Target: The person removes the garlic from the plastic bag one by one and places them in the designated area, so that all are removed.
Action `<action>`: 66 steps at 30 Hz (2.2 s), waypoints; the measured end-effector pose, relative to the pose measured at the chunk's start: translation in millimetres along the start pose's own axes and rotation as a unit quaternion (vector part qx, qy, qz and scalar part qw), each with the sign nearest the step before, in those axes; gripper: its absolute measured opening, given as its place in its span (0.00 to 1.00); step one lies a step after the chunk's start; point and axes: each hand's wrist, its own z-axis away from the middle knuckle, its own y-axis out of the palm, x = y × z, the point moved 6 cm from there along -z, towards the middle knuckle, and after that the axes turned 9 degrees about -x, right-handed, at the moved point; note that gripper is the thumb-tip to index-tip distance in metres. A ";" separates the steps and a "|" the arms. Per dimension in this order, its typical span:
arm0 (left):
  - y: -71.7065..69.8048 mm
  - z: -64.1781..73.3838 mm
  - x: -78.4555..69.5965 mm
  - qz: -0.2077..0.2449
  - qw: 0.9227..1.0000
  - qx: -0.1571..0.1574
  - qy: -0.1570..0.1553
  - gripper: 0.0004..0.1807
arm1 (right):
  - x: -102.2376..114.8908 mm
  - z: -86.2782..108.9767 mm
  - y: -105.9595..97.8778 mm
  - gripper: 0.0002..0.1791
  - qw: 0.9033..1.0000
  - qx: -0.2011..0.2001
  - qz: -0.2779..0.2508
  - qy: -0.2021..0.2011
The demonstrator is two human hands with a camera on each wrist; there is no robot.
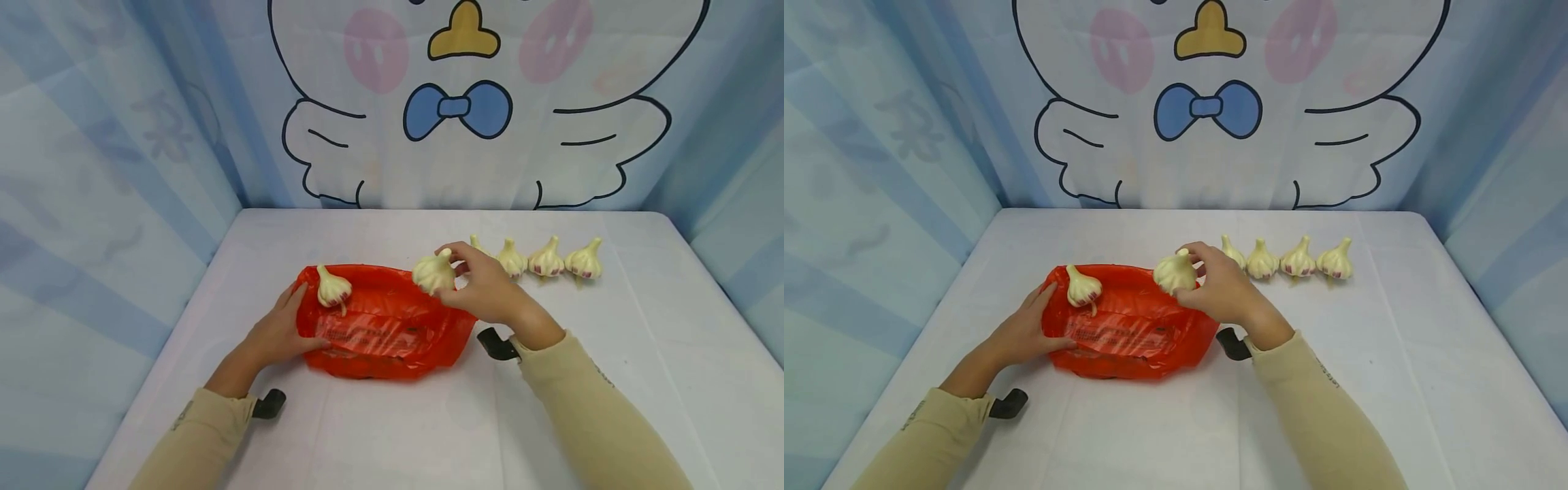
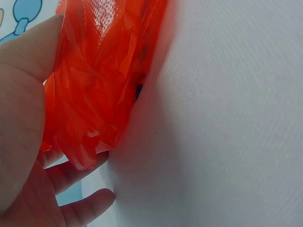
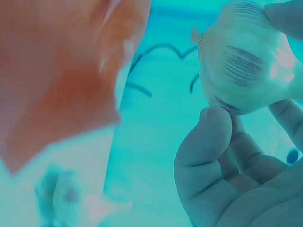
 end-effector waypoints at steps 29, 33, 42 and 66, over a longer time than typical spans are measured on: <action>-1.0 1.2 -2.7 0.003 1.000 0.003 0.001 0.66 | -86.0 20.0 -46.4 0.39 0.992 -0.027 0.047 0.117; -2.2 2.1 -4.1 0.005 1.000 0.002 0.001 0.66 | -93.8 19.9 -43.4 0.38 0.992 -0.029 0.043 0.118; -0.4 1.8 -2.9 0.008 1.000 0.001 0.003 0.66 | -107.7 17.7 -31.6 0.39 0.991 -0.021 0.037 0.131; -0.9 2.8 -2.5 0.010 1.000 0.000 0.001 0.67 | -123.9 13.6 -14.4 0.38 0.989 -0.006 0.035 0.146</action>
